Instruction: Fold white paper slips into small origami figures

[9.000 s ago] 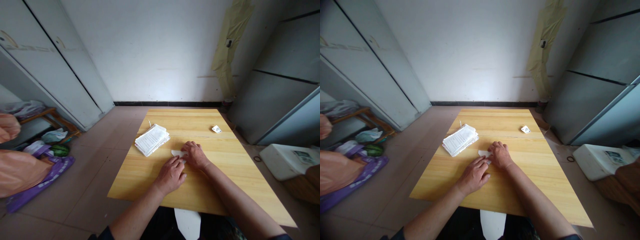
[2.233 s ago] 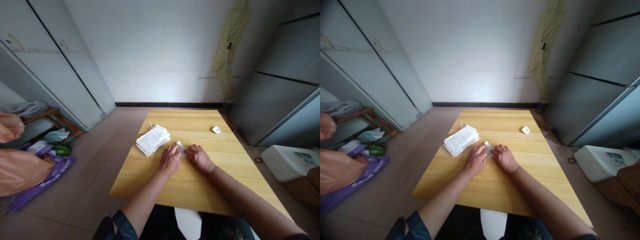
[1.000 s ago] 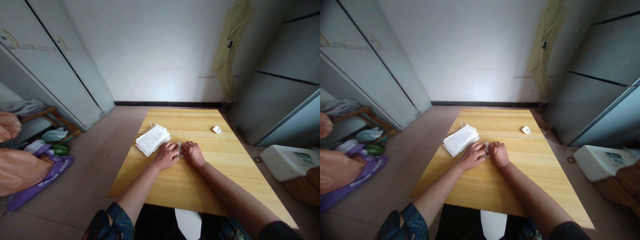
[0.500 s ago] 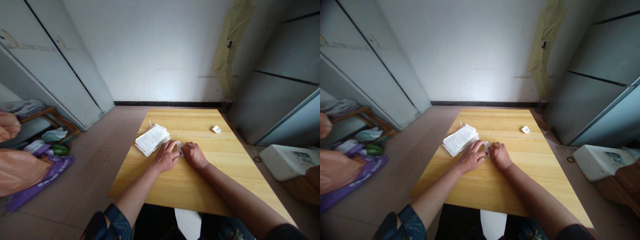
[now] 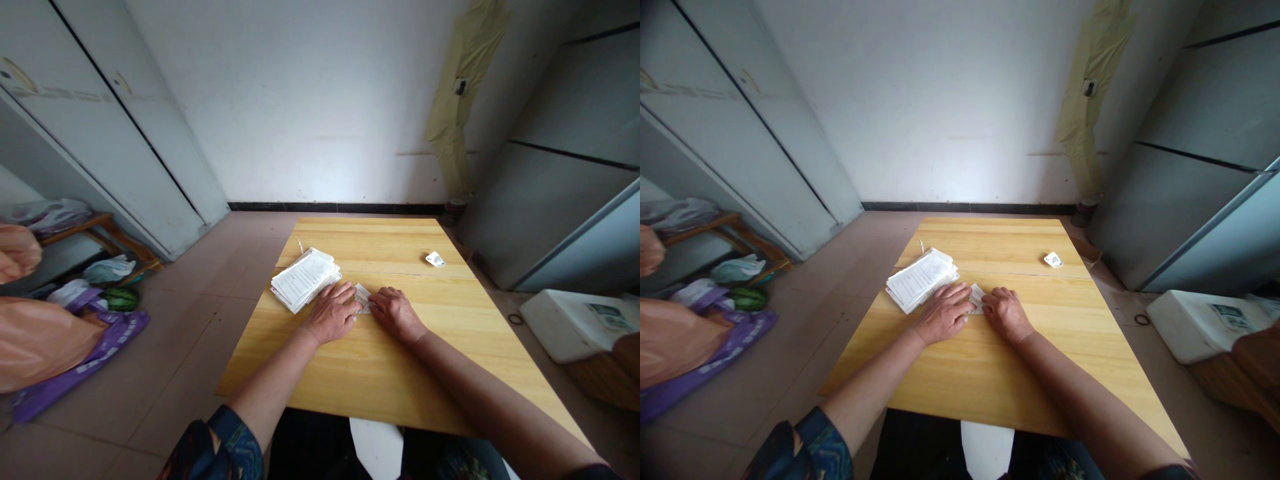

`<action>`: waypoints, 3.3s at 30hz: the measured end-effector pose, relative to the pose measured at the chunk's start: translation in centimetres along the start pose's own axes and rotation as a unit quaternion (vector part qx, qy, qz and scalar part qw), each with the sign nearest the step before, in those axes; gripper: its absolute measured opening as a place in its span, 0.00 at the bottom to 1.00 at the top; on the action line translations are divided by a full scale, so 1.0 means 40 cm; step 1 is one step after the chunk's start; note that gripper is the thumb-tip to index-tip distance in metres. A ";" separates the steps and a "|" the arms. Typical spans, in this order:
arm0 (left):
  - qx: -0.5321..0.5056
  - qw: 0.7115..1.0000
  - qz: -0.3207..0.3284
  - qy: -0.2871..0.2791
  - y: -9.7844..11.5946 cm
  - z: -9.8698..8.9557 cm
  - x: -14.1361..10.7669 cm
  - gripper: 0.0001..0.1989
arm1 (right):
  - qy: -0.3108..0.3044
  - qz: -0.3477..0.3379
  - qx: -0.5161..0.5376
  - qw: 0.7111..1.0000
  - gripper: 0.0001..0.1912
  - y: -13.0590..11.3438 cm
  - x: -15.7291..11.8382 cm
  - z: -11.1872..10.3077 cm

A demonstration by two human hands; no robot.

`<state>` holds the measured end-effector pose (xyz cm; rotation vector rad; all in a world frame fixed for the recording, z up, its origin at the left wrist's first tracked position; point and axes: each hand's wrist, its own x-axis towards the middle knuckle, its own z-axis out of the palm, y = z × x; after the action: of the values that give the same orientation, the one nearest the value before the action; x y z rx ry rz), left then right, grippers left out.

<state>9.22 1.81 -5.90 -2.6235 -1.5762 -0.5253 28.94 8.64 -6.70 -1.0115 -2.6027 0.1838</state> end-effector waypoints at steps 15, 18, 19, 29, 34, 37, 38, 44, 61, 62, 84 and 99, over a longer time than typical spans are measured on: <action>-0.027 0.999 -0.033 -0.003 0.007 -0.020 0.016 0.25 | 0.019 -0.083 -0.047 0.995 0.12 0.011 -0.040 -0.018; -0.021 0.999 -0.024 -0.013 0.010 -0.022 0.016 0.30 | 0.015 -0.097 -0.057 0.994 0.11 0.015 -0.044 -0.022; -0.017 0.999 -0.023 -0.016 0.012 -0.023 0.016 0.30 | 0.013 -0.100 -0.060 0.993 0.11 0.016 -0.045 -0.022; 0.010 0.999 -0.035 -0.016 0.023 -0.016 0.018 0.24 | 0.020 -0.109 -0.057 0.992 0.12 0.013 -0.065 -0.036; 0.011 0.999 -0.038 -0.011 0.027 -0.017 0.016 0.23 | 0.027 -0.102 -0.043 0.993 0.12 0.008 -0.077 -0.046; 0.012 0.999 -0.036 -0.008 0.031 -0.016 0.014 0.23 | 0.036 -0.098 -0.033 0.994 0.12 0.007 -0.087 -0.050; 0.014 0.999 -0.034 -0.009 0.033 -0.015 0.014 0.23 | 0.039 -0.098 -0.031 0.994 0.12 0.008 -0.090 -0.050; 0.034 0.998 -0.033 -0.038 0.040 -0.014 0.019 0.23 | 0.048 -0.101 -0.022 0.993 0.12 0.012 -0.106 -0.053; 0.042 0.996 -0.071 -0.018 0.041 -0.007 0.010 0.21 | 0.018 -0.062 -0.042 0.997 0.13 -0.014 -0.063 -0.039; 0.043 0.996 -0.078 -0.017 0.038 -0.009 0.010 0.22 | 0.023 -0.062 -0.043 0.997 0.12 -0.014 -0.070 -0.040; 0.041 0.994 -0.097 -0.020 0.061 -0.033 0.000 0.22 | 0.054 -0.066 -0.036 0.996 0.08 -0.023 -0.109 -0.052; -0.001 1.000 0.027 0.005 0.063 -0.031 -0.076 0.05 | 0.045 -0.160 -0.007 0.986 0.12 -0.028 -0.137 -0.066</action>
<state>9.77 -2.26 -5.32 -2.6513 -1.4987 -0.5366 32.95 4.12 -5.45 -0.5779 -2.6396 0.0389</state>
